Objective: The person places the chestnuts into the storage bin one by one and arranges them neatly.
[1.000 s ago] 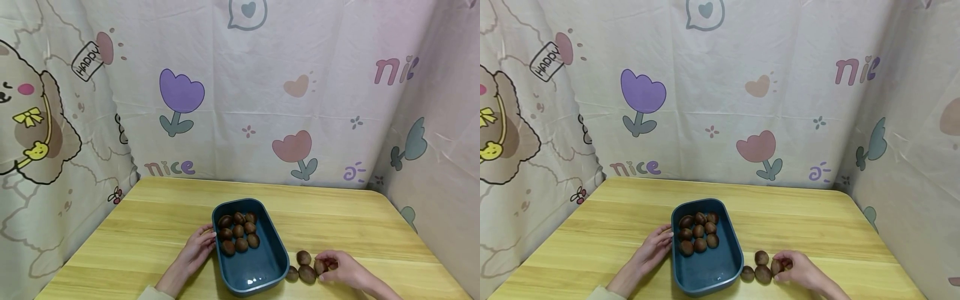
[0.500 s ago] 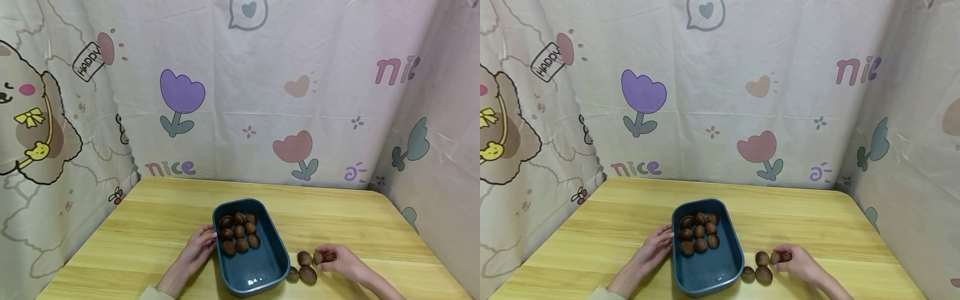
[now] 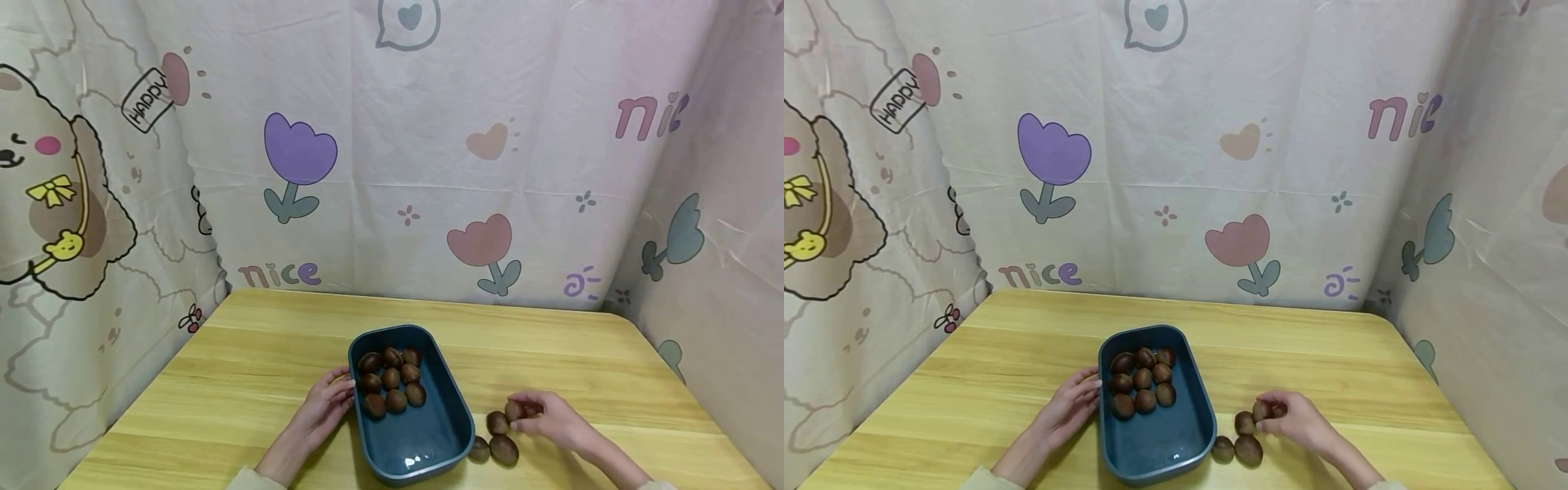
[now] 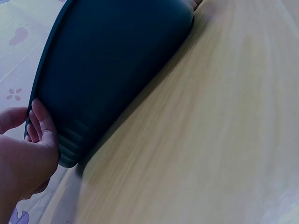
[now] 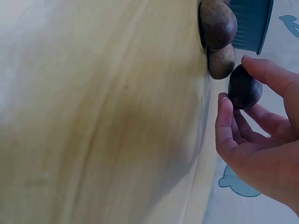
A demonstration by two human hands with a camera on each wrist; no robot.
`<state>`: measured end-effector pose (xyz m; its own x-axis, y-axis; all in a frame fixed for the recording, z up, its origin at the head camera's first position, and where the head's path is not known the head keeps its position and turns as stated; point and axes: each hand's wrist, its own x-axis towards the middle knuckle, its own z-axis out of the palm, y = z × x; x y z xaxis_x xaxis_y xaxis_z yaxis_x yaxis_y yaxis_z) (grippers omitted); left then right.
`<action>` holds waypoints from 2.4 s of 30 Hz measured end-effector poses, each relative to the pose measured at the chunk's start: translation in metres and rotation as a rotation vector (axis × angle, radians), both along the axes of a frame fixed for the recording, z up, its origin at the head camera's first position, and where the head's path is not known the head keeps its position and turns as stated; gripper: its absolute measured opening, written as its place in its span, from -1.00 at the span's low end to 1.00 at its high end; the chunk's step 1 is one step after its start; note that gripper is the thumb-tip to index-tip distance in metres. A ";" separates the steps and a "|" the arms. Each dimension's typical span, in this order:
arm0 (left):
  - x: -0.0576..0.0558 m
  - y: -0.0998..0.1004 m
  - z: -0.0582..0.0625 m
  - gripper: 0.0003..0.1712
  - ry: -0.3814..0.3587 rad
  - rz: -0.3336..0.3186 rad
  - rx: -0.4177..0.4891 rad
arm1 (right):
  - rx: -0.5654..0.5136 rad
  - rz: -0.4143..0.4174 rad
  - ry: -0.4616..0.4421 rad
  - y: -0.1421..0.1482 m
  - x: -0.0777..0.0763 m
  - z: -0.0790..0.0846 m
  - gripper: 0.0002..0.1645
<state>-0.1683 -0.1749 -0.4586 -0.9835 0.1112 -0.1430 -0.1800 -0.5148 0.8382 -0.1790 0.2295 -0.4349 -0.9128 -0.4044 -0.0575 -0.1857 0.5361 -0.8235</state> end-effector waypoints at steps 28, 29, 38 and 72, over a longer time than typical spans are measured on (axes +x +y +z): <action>0.000 0.000 0.000 -0.71 0.002 -0.017 0.010 | -0.065 -0.021 -0.042 -0.026 -0.010 0.017 -0.40; 0.000 0.000 0.000 -0.72 0.001 -0.016 0.011 | -0.062 -0.017 -0.038 -0.027 -0.011 0.019 -0.40; 0.001 -0.002 0.001 -0.71 0.005 -0.026 0.032 | -0.042 0.007 0.016 -0.041 -0.016 0.032 -0.39; 0.001 0.000 0.000 -0.71 0.008 -0.011 0.010 | 0.013 0.231 0.083 -0.112 -0.024 0.067 -0.55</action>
<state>-0.1678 -0.1753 -0.4582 -0.9834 0.1229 -0.1338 -0.1786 -0.5210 0.8346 -0.2034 0.1180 -0.3682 -0.7977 -0.6030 0.0074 -0.3715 0.4817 -0.7937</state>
